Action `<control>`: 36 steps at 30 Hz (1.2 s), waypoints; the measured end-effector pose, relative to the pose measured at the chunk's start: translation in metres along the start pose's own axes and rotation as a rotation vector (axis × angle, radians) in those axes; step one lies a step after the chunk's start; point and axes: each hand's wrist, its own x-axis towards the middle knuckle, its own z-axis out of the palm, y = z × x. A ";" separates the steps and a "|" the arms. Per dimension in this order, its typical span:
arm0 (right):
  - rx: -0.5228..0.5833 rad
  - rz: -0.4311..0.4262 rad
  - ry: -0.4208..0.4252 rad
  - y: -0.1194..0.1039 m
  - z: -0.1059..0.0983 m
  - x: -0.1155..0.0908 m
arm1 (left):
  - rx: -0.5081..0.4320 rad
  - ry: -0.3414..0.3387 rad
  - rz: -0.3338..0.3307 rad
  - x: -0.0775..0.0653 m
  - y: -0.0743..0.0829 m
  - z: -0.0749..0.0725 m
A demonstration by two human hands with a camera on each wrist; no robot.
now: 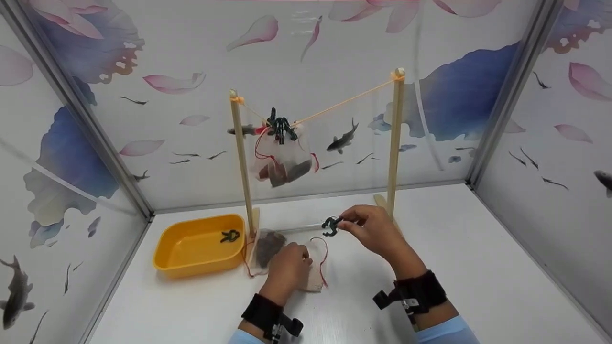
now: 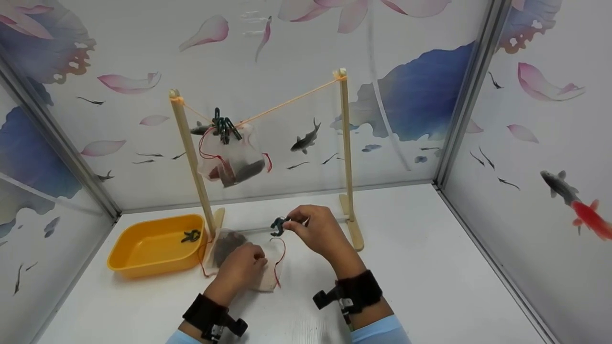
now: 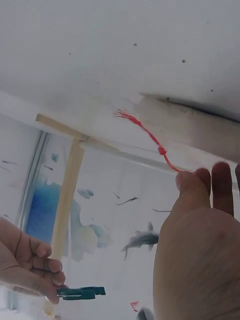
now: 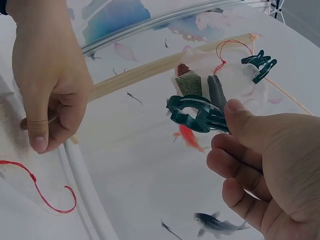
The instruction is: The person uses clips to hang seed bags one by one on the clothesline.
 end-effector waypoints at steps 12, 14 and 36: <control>0.025 0.040 0.004 0.000 -0.007 -0.001 | -0.236 -0.012 -0.082 -0.001 -0.007 -0.001; 0.033 0.045 0.005 0.000 -0.008 -0.001 | -0.322 -0.005 -0.098 0.001 -0.009 -0.005; 0.121 -0.141 0.234 -0.059 -0.052 0.052 | -0.357 0.789 -0.004 0.005 -0.004 -0.185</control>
